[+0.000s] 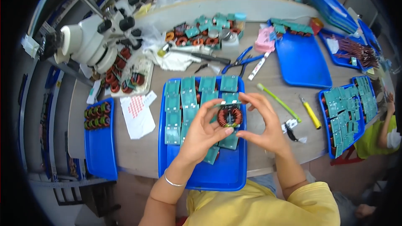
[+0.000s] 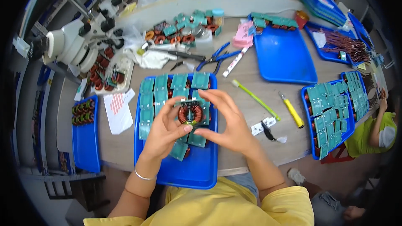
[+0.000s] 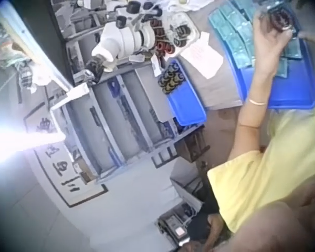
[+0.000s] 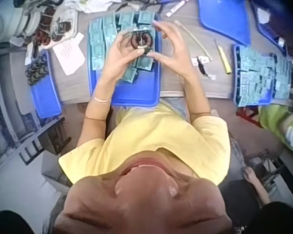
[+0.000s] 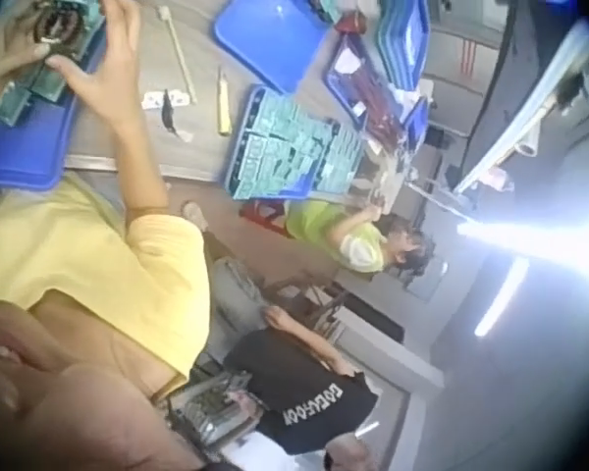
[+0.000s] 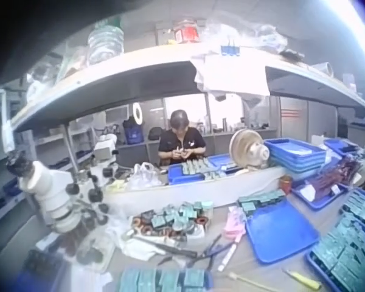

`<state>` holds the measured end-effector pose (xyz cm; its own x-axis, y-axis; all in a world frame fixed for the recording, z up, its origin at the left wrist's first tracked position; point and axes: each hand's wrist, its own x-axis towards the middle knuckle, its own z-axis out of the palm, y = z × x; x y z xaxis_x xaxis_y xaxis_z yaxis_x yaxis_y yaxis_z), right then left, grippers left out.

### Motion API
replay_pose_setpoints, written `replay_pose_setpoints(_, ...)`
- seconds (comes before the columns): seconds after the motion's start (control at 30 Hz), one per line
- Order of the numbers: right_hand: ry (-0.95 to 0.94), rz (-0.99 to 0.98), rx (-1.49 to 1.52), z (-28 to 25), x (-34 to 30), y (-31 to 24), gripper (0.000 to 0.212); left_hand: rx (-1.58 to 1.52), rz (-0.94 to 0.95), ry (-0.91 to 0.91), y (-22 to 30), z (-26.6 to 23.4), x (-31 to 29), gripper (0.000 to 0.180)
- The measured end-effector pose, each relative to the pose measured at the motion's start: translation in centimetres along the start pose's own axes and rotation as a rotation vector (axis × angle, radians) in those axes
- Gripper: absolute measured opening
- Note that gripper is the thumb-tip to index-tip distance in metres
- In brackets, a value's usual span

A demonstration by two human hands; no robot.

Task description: Assembling, cleaning, and marking electronic toroidal inductor components on printed circuit boards.

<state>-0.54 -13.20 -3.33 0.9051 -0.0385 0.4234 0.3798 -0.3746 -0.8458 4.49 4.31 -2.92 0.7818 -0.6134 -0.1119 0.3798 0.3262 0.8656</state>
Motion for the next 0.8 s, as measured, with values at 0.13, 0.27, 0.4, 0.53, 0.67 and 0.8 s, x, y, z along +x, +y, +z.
replay_pose_setpoints(0.13,-0.011,0.002,0.033,0.6,-0.3,1.4,0.060,0.032,-0.015,-0.039,0.2,-0.1,0.1,0.066)
replay_pose_setpoints(0.27,0.021,-0.049,0.062,0.6,-0.5,2.4,0.054,0.000,-0.015,-0.105,-0.1,-0.1,0.4,0.067)
replay_pose_setpoints(0.4,0.010,-0.317,-0.079,0.1,-0.6,2.2,0.054,-0.082,0.039,-0.127,0.0,0.2,0.1,0.065)
replay_pose_setpoints(0.53,0.129,-0.169,0.030,0.9,-0.7,1.2,0.052,-0.053,0.096,-0.145,0.1,0.2,-0.1,0.062)
replay_pose_setpoints(0.67,0.124,-0.167,0.014,0.7,-0.8,2.0,0.055,-0.031,0.053,-0.170,-0.2,0.1,0.1,0.056)
replay_pose_setpoints(0.8,0.143,-0.157,-0.002,0.6,-1.0,1.9,0.056,-0.062,0.033,-0.186,-0.3,0.2,-0.2,0.054)
